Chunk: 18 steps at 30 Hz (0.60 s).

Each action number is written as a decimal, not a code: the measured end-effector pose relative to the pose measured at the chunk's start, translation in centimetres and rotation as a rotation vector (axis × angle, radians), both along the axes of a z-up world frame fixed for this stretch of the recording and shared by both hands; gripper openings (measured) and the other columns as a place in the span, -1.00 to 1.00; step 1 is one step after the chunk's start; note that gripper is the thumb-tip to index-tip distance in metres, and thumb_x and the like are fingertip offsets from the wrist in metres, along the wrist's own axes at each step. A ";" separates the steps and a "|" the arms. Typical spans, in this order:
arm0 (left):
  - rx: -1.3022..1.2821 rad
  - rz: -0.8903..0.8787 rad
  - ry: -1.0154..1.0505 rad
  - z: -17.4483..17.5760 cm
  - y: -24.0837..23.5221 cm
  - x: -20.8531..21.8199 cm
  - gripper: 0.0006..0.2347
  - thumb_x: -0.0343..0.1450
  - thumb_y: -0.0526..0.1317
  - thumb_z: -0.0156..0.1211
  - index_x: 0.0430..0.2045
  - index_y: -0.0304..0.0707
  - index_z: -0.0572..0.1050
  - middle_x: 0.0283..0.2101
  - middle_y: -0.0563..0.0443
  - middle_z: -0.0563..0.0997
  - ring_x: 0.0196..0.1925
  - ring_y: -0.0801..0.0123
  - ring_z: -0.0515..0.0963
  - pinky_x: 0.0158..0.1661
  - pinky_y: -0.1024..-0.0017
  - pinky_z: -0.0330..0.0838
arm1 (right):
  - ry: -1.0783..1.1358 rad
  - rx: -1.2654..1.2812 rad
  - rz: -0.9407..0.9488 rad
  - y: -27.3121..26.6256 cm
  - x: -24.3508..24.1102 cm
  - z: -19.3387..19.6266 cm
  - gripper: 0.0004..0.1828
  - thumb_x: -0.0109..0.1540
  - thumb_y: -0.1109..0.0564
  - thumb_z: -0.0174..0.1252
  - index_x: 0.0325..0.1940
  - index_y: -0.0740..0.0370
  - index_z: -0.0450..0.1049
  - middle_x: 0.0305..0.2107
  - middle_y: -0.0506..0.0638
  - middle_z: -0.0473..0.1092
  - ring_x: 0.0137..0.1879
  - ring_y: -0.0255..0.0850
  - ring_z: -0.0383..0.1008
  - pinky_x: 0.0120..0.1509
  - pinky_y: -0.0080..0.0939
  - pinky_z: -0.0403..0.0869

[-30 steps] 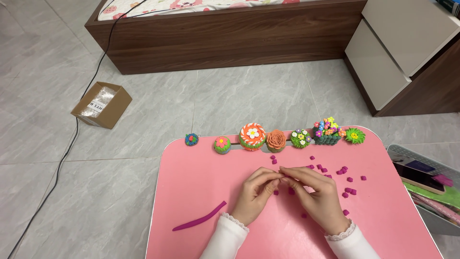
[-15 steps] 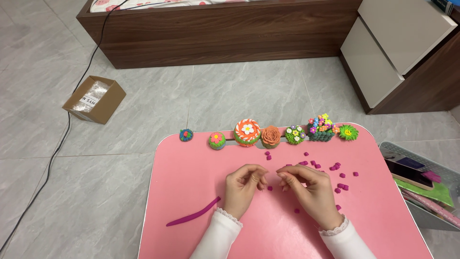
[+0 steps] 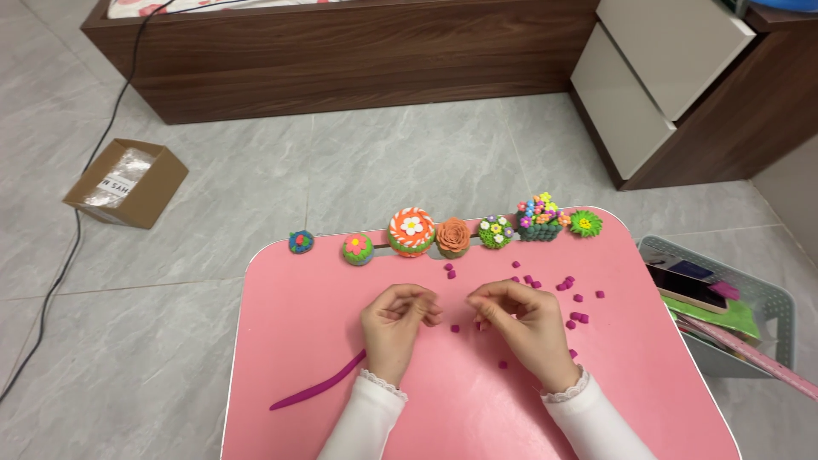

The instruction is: Cutting a long, thin roll of pink clay into small uniform pieces using scissors on a small table.

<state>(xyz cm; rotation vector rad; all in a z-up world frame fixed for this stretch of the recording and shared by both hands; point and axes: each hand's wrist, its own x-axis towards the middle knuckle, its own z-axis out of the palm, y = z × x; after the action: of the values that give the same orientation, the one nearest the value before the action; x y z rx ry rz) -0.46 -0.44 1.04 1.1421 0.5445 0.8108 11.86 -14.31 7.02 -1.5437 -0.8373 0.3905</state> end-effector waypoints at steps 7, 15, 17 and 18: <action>0.185 0.129 -0.092 -1.0 0.9 1.1 -0.81 0.54 -0.28 0.09 -0.17 -0.46 0.61 -0.34 -0.25 0.71 -0.36 0.29 0.68 -0.26 0.41 0.65 | 0.103 0.017 -0.096 1.4 0.3 0.6 -0.83 0.27 0.29 0.21 -0.09 0.35 0.66 -0.47 0.13 0.62 -0.33 -0.30 0.55 -0.16 -0.29 0.57; 0.130 0.172 -0.048 -1.4 1.4 0.9 -0.88 0.39 -0.31 0.36 -0.35 -0.45 0.60 -0.52 -0.25 0.69 -0.58 0.30 0.66 -0.49 0.46 0.62 | 0.312 0.283 -0.018 1.8 2.5 -2.8 -0.83 0.28 0.26 0.20 -0.17 0.48 0.57 -0.62 0.16 0.47 -0.56 -0.24 0.50 -0.41 -0.27 0.56; 0.118 0.169 -0.048 -1.3 1.2 0.8 -0.85 0.47 -0.26 0.27 -0.35 -0.43 0.60 -0.56 -0.25 0.67 -0.61 0.29 0.65 -0.52 0.46 0.60 | 0.383 0.332 -0.007 2.0 2.0 -2.6 -0.72 0.40 0.18 0.08 -0.12 0.53 0.55 -0.68 0.16 0.41 -0.60 -0.24 0.44 -0.46 -0.28 0.54; 0.126 0.152 -0.073 -1.2 1.1 0.9 -0.83 0.51 -0.24 0.18 -0.25 -0.42 0.61 -0.47 -0.24 0.68 -0.51 0.30 0.66 -0.42 0.46 0.62 | 0.392 0.368 0.002 2.0 1.7 -2.2 -0.74 0.40 0.20 0.06 -0.04 0.52 0.54 -0.56 0.20 0.46 -0.49 -0.22 0.49 -0.34 -0.27 0.57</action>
<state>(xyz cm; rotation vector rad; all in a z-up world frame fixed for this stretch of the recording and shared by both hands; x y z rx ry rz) 0.41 0.70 -0.15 1.1916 0.5298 1.0255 13.51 -12.27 4.80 -1.0792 -0.5647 0.4909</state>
